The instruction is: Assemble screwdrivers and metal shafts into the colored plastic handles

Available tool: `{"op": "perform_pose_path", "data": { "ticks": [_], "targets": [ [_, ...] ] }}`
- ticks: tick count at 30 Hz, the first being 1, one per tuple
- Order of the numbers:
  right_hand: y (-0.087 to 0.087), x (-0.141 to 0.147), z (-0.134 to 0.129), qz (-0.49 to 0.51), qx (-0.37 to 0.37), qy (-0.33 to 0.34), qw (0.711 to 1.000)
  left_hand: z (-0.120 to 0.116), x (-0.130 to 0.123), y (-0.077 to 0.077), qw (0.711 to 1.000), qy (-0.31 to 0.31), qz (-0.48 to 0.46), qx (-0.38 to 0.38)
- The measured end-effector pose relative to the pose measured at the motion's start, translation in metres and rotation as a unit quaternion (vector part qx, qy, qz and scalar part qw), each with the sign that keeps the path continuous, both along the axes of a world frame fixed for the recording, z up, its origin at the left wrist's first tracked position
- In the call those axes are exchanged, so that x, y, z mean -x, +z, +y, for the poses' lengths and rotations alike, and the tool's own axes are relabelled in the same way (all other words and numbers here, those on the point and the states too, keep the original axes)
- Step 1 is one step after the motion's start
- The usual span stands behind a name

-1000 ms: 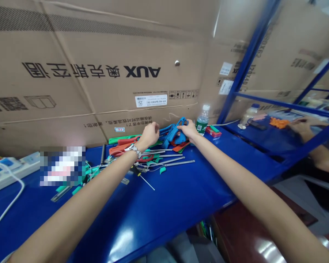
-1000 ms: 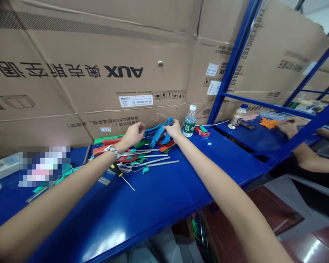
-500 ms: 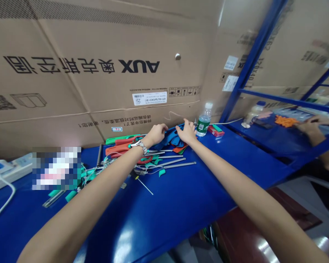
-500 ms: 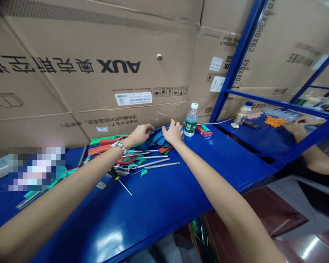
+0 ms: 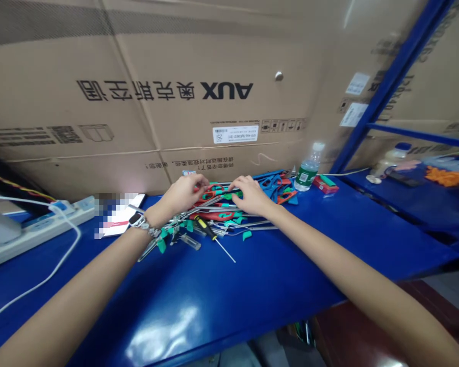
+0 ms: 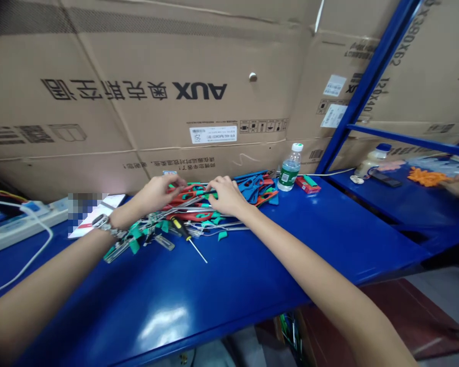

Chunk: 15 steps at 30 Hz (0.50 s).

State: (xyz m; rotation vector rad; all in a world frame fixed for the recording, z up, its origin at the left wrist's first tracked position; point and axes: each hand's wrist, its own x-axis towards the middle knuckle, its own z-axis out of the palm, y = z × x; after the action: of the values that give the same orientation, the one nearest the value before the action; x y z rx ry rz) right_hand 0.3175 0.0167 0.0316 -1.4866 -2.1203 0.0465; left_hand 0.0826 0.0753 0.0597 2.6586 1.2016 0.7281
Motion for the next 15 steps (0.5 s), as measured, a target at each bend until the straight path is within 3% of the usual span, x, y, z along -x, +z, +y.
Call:
{"op": "perform_pose_path", "data": {
  "ticks": [3,7,15],
  "targets": [
    [0.000,0.028,0.009,-0.037,0.026,0.033,0.998,-0.004,0.030,-0.007,0.998,0.032,0.053,-0.005],
    [0.001,0.050,0.024,-0.092,0.055,0.020,0.994,-0.003,0.051,-0.014,0.992,0.046,0.115,-0.003],
    [0.022,0.064,0.049,-0.194,0.099,0.015,0.976,0.004,0.049,-0.008,0.976,0.092,0.191,0.043]
  ]
}}
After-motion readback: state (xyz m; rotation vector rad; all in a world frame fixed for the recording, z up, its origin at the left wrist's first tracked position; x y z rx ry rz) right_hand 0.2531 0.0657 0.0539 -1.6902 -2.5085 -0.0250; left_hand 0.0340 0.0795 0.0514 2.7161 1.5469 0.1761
